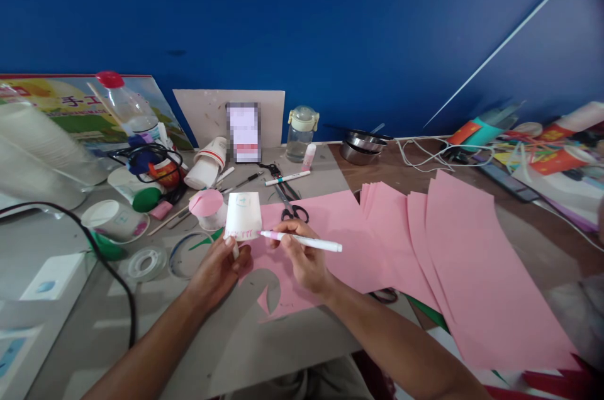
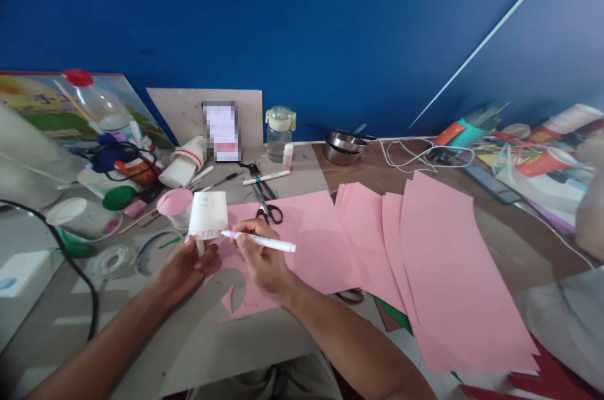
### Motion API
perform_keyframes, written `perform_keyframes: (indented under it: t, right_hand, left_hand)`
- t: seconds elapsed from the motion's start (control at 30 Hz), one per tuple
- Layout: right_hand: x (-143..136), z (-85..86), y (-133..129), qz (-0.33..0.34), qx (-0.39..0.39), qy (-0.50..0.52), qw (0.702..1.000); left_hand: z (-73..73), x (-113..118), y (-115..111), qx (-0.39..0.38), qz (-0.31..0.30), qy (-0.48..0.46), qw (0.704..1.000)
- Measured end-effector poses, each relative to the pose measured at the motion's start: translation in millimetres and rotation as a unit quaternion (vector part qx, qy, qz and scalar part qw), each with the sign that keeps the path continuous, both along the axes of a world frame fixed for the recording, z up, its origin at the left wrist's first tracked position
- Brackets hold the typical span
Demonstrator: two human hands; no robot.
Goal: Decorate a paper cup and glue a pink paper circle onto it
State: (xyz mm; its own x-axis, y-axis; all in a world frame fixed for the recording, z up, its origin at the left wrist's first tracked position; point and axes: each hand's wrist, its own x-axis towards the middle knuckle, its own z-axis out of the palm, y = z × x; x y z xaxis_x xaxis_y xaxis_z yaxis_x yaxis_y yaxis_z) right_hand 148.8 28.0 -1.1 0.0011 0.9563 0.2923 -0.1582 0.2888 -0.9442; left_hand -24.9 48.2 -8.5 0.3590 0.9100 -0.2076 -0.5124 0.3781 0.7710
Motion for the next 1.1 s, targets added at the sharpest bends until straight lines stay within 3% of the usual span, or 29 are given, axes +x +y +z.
perform_keyframes:
  t: [0.53,1.1]
  right_hand:
    - [2.2,3.4,-0.4,-0.001,0.01,-0.047,0.999]
    - [1.0,2.4,0.0,-0.003,0.018,-0.031,0.999]
  left_hand:
    - [2.6,0.9,0.1,-0.006,-0.011,-0.004,1.0]
    - [0.8,0.4,-0.3,0.007,-0.018,0.001,1.0]
